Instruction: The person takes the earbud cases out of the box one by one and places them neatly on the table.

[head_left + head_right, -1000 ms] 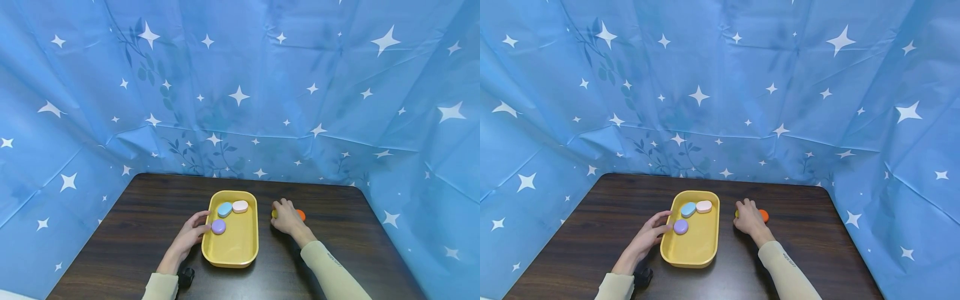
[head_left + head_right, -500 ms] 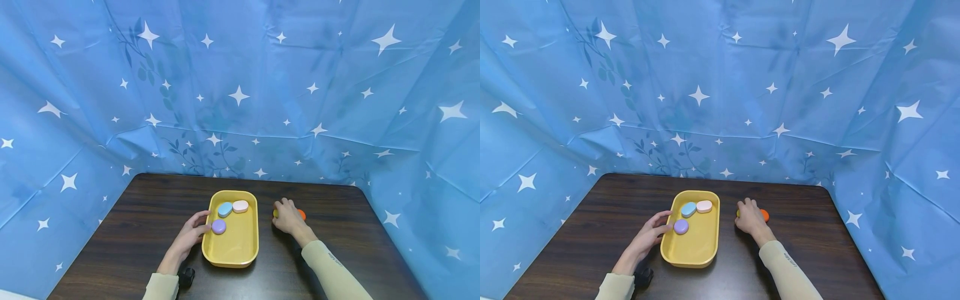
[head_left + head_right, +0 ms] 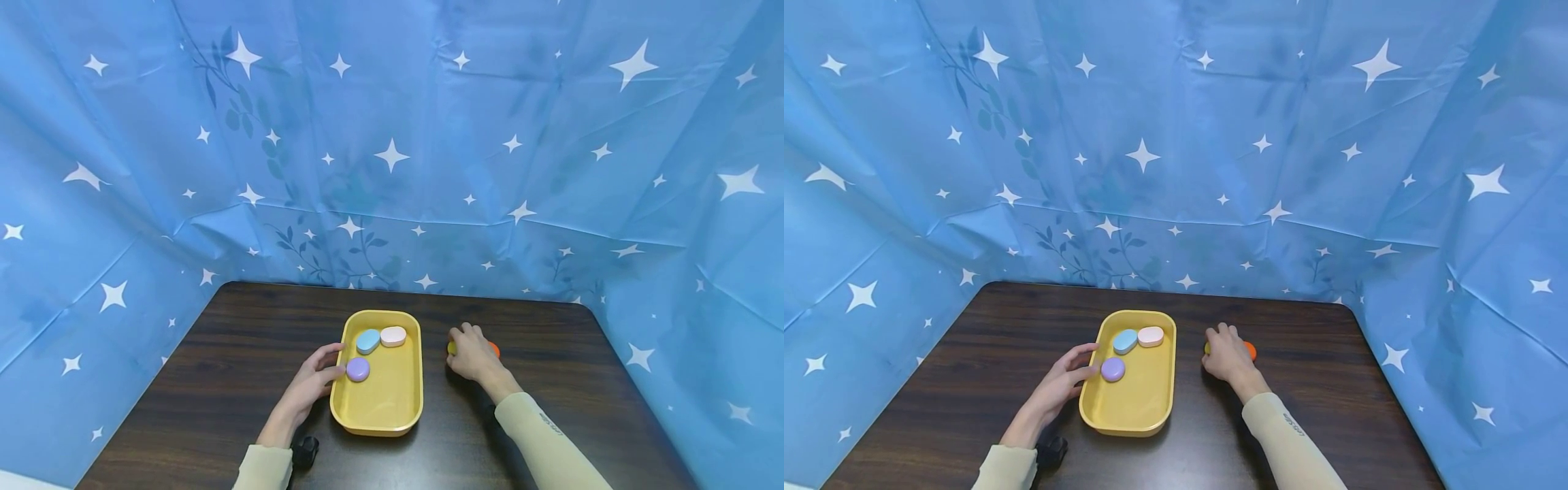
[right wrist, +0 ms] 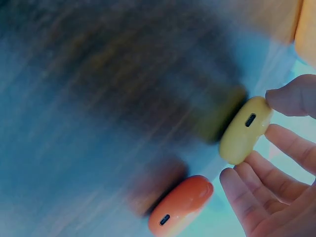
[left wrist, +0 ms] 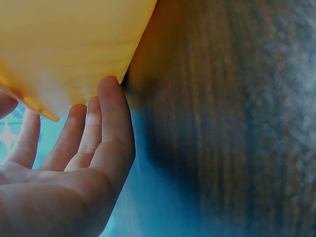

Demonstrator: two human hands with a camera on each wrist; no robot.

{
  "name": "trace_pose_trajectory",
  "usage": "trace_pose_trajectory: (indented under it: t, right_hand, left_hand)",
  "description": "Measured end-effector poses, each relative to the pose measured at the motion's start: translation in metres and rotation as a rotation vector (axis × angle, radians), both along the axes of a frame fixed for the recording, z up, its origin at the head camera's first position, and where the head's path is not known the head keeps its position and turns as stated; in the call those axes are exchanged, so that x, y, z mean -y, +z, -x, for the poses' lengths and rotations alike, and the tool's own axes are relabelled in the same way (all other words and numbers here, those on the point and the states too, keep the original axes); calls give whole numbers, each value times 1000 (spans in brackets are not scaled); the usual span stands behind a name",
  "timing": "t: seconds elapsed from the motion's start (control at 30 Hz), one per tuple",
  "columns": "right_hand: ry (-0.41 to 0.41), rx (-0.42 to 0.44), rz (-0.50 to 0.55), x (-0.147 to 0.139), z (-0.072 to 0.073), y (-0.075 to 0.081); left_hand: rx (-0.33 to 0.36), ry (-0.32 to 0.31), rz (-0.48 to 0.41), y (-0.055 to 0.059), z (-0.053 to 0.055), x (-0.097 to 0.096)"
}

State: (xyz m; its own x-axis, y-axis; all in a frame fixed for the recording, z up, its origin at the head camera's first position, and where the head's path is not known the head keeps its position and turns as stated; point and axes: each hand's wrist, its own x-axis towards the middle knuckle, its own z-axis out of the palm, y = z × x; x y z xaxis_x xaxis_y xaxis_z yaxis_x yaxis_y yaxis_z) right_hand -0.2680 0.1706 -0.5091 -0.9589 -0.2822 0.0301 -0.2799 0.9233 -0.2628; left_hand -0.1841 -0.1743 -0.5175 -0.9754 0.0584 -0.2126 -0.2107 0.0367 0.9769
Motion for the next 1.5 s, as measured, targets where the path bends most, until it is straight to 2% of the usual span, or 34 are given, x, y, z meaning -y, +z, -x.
trace_pose_trajectory:
  t: [0.2, 0.9, 1.5]
  right_hand:
    - [5, -24, -8, 1, -1, 4]
    - [54, -138, 41, 14, -9, 36]
    - [87, -191, 96, 28, -21, 55]
  left_hand:
    - [0, -3, -3, -1, 1, 0]
    - [-9, -19, -13, -1, 1, 1]
    - [-6, -17, -15, -1, 2, 1]
